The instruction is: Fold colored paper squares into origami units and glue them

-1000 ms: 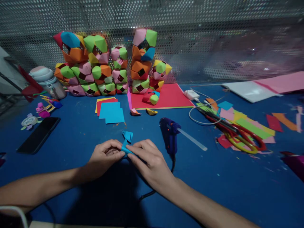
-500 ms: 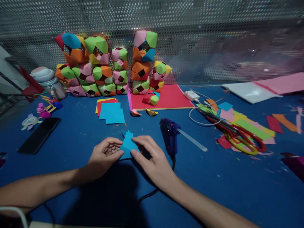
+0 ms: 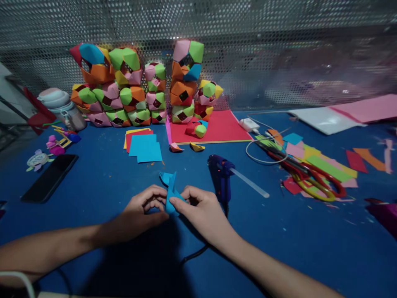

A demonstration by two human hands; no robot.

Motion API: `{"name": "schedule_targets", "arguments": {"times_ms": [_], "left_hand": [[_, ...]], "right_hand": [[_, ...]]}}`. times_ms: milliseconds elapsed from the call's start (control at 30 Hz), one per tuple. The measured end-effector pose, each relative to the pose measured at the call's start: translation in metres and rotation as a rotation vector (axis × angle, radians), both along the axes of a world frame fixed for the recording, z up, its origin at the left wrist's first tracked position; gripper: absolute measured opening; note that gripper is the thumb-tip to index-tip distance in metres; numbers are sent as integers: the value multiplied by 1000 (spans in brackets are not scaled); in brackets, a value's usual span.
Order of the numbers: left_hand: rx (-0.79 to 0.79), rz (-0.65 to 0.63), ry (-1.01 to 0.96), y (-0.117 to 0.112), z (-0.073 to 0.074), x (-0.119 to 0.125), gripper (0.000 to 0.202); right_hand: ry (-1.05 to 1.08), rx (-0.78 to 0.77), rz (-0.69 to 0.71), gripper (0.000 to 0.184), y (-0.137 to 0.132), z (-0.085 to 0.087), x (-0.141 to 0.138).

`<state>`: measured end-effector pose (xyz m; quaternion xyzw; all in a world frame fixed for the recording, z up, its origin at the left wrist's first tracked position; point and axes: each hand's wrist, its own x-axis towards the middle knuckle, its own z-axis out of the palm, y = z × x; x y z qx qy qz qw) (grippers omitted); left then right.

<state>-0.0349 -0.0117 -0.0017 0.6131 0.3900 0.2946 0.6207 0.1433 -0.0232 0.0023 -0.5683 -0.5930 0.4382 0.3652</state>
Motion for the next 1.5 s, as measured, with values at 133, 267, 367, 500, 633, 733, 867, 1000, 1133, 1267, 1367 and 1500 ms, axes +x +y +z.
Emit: {"name": "schedule_targets", "arguments": {"times_ms": [133,267,367,500,633,733,867,1000,1133,1267,1367,1500], "left_hand": [[9,-34,9,-5,-2,1,34],[-73,62,11,-4,-5,2,30],[-149,129,-66,0,-2,2,36],[-148,147,-58,5,4,2,24],[-76,268,54,7,5,-1,16],[-31,299,91,8,3,-4,15],[-41,231,51,9,2,-2,12],[-111,149,-8,9,2,2,18],[-121,133,-2,8,3,5,21],[-69,156,89,8,3,4,17],[-78,171,94,8,4,3,16],[-132,171,41,8,5,4,16]], "right_hand": [[-31,2,24,35,-1,0,-2],[-24,13,16,40,-2,-2,-2],[-28,28,63,39,0,-4,-1],[-33,27,193,36,2,-3,1],[-93,65,213,35,6,-1,4],[-150,162,195,30,10,-1,7],[-40,87,232,11,12,-2,9],[5,-5,209,12,10,-2,6],[-28,-20,188,14,8,-4,2],[-47,6,179,14,8,-6,1],[-38,-16,189,13,8,-4,2],[0,-47,194,15,10,-1,3]]}}
